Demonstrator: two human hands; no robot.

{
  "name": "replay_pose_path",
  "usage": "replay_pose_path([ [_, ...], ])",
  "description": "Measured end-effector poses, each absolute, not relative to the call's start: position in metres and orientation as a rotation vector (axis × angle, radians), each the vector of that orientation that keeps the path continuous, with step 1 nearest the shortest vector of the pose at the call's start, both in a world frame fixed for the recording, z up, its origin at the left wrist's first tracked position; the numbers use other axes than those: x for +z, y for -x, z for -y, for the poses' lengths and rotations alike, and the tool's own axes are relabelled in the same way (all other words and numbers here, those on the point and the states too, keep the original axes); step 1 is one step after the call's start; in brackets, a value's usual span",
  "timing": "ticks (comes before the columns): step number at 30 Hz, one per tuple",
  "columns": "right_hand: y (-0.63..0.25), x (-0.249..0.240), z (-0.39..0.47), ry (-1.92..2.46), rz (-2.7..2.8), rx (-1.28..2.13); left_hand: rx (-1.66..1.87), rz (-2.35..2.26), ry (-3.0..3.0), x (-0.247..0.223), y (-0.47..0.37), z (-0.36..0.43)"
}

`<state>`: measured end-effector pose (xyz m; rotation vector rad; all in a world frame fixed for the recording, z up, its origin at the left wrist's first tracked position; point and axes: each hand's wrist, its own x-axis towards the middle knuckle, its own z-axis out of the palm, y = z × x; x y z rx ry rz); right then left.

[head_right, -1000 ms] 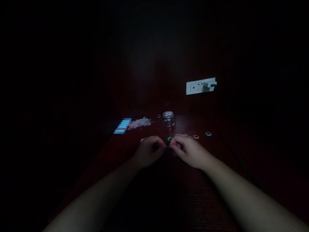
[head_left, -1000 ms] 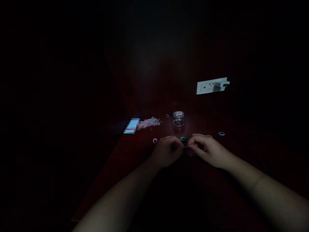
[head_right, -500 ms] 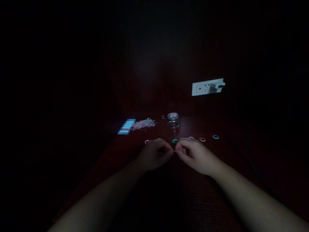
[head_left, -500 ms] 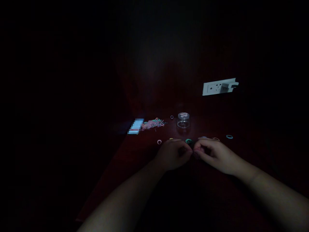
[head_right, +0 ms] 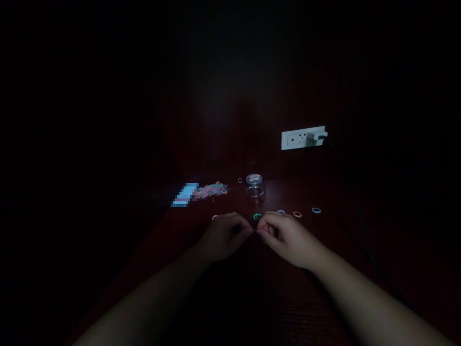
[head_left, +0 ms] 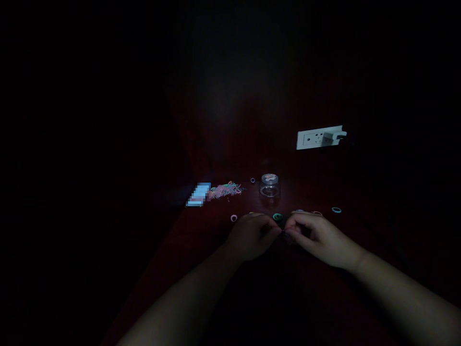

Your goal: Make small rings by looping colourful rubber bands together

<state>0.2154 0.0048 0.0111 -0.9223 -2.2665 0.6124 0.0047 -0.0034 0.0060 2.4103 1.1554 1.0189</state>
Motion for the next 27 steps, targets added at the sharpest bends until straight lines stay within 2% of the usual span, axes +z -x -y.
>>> replay_pose_path([
  [27, -0.2171, 0.0092, -0.0063, 0.93, 2.25, 0.632, 0.927, -1.152, -2.507, 0.0081, -0.0037, 0.0036],
])
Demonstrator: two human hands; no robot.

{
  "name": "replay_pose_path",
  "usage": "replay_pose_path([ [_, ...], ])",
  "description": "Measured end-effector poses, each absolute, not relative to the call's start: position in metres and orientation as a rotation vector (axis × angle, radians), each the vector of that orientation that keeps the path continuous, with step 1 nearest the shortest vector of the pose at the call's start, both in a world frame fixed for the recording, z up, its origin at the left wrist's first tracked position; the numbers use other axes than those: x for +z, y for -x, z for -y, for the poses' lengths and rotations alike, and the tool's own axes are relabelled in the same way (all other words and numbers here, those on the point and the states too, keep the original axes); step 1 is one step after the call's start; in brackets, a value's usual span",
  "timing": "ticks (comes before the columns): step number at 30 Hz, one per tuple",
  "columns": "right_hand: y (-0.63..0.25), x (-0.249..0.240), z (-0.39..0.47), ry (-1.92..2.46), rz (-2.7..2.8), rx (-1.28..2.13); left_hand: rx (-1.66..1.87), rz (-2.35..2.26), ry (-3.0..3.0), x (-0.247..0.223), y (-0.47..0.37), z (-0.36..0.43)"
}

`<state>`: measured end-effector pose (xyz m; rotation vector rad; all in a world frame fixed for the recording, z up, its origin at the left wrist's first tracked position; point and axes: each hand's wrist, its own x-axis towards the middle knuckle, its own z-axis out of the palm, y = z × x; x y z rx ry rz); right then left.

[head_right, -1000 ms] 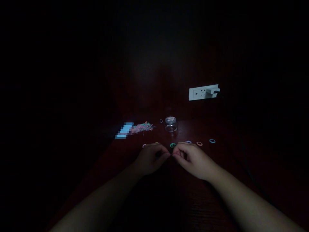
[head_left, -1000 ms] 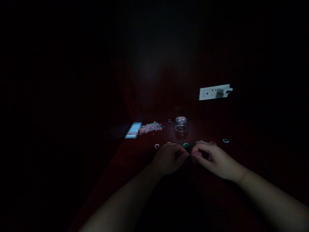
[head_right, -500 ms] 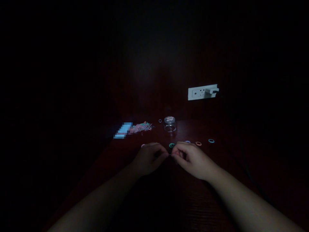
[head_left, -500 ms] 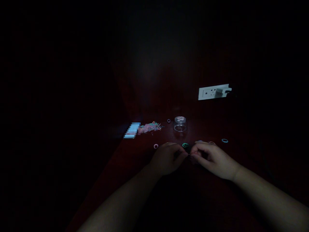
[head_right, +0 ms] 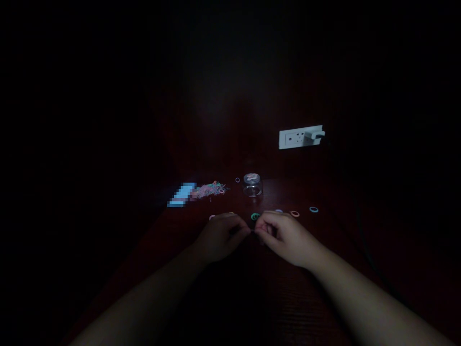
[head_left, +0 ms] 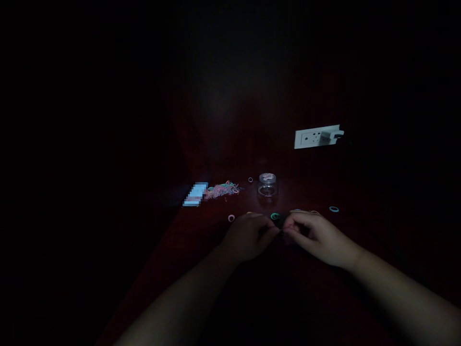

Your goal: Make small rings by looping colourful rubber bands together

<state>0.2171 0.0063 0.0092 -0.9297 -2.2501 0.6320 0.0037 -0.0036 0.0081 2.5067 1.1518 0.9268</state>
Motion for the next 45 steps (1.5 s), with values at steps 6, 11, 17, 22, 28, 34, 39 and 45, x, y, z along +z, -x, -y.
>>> replay_pose_path([
  [6, -0.2187, 0.0089, -0.0052, 0.934, 2.231, 0.655, 0.907, -1.148, -2.526, 0.0086, -0.0039, 0.0035],
  [11, -0.2183, 0.0082, -0.0065, 0.939, 2.222, 0.663, 0.895, -1.122, -2.535, 0.0077, -0.0037, 0.0023],
  [17, -0.2179, 0.0082, -0.008, 0.936, 2.239, 0.615, 0.906, -1.092, -2.545, 0.006, -0.0028, 0.0017],
  [22, -0.2182, 0.0072, -0.0081, 0.929, 2.222, 0.639, 0.923, -1.099, -2.536, 0.0061, -0.0022, 0.0011],
  [28, -0.2183, 0.0074, -0.008, 0.923, 2.215, 0.647, 0.954, -1.103, -2.541, 0.0053, -0.0019, -0.0001],
  [34, -0.2182, 0.0082, -0.0084, 0.926, 2.215, 0.654, 0.994, -1.121, -2.531, 0.0046, -0.002, 0.0002],
  [39, -0.218, 0.0092, -0.0085, 0.928, 2.221, 0.62, 0.997, -1.127, -2.509, 0.0055, -0.0014, 0.0003],
  [45, -0.2183, 0.0087, -0.009, 0.908, 2.232, 0.586, 1.019, -1.096, -2.527, 0.0043, -0.0009, -0.0009],
])
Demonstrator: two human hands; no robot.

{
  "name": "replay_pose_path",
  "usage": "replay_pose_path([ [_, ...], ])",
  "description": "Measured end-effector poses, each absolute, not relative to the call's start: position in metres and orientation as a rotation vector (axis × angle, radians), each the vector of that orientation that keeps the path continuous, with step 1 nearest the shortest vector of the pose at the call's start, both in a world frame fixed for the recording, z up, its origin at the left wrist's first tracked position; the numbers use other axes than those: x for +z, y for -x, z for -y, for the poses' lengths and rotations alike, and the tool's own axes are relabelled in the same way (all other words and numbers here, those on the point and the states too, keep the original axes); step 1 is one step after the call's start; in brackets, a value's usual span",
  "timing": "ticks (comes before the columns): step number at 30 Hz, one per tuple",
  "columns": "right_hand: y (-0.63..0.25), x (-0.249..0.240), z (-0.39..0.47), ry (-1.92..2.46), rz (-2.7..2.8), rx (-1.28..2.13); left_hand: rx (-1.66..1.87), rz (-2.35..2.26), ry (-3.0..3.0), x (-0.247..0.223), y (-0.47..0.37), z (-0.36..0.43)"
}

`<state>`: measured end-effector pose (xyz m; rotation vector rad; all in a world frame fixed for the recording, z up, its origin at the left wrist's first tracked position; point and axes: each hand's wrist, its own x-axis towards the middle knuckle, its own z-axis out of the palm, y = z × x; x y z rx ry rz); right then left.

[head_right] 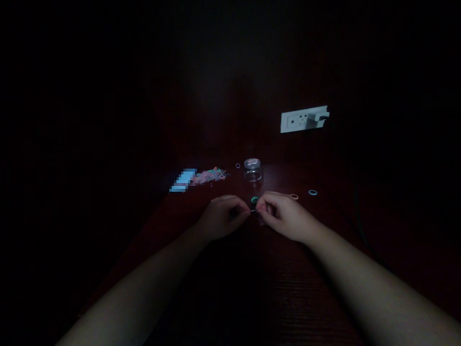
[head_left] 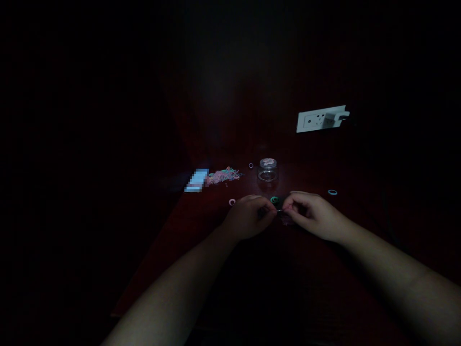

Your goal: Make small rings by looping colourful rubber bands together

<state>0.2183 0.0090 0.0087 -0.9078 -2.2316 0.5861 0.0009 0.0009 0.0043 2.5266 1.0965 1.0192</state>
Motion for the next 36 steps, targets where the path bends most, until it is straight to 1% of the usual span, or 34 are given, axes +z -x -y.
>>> replay_pose_path([
  [14, -0.2192, 0.0066, -0.0117, 0.883, 2.241, 0.564, 1.097, -1.029, -2.559, 0.001, -0.0016, -0.0038],
  [36, -0.2221, 0.0079, -0.0107, 0.917, 2.227, 0.481, 1.116, -0.965, -2.617, -0.002, 0.0006, -0.0066],
])
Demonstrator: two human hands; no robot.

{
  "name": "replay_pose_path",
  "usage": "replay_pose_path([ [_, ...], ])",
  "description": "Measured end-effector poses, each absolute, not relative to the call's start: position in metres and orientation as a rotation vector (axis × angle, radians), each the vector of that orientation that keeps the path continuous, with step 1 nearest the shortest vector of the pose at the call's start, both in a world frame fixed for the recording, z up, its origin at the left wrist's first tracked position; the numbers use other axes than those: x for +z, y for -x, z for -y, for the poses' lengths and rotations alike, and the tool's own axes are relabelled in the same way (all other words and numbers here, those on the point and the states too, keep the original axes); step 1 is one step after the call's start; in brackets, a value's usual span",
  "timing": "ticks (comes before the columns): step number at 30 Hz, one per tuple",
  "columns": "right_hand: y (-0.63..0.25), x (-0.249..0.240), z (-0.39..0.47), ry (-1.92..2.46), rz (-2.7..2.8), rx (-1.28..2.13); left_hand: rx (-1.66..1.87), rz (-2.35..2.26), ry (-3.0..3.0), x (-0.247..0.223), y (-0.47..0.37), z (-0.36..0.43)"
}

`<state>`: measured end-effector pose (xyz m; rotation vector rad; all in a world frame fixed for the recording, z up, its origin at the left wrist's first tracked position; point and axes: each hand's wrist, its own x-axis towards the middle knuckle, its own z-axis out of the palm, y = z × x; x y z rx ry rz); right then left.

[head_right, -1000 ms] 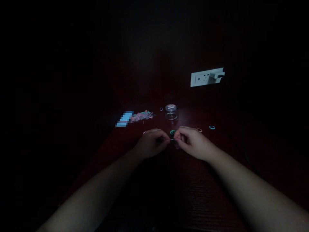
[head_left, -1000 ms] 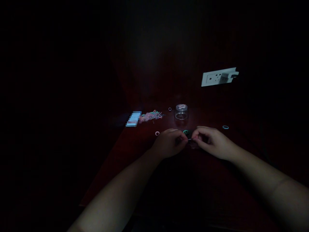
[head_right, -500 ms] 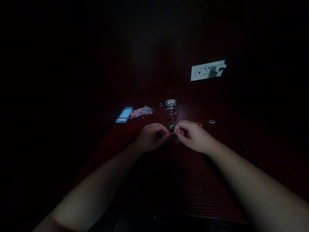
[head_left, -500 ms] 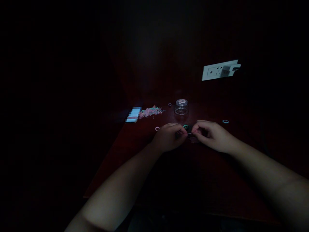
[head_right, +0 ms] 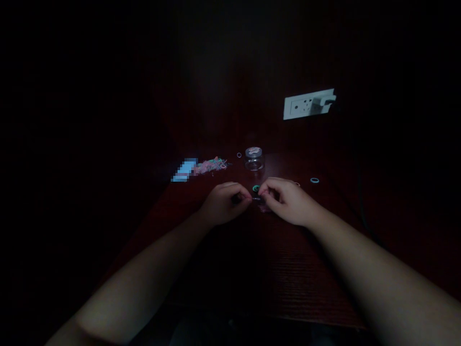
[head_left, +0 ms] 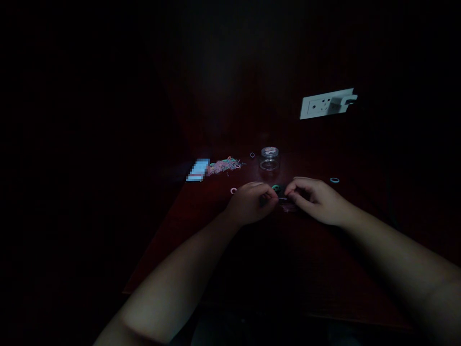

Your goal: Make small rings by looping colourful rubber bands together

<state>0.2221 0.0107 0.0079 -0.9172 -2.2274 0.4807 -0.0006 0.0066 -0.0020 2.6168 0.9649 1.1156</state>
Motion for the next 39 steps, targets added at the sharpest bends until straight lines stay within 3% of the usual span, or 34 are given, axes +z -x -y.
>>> replay_pose_path([
  [8, -0.222, 0.006, -0.011, 0.863, 2.245, 0.6, 1.131, -0.975, -2.605, -0.003, 0.001, -0.006],
  [39, -0.24, 0.0, -0.03, 1.111, 2.52, 0.452, 1.081, -0.976, -2.587, -0.005, 0.003, -0.009],
])
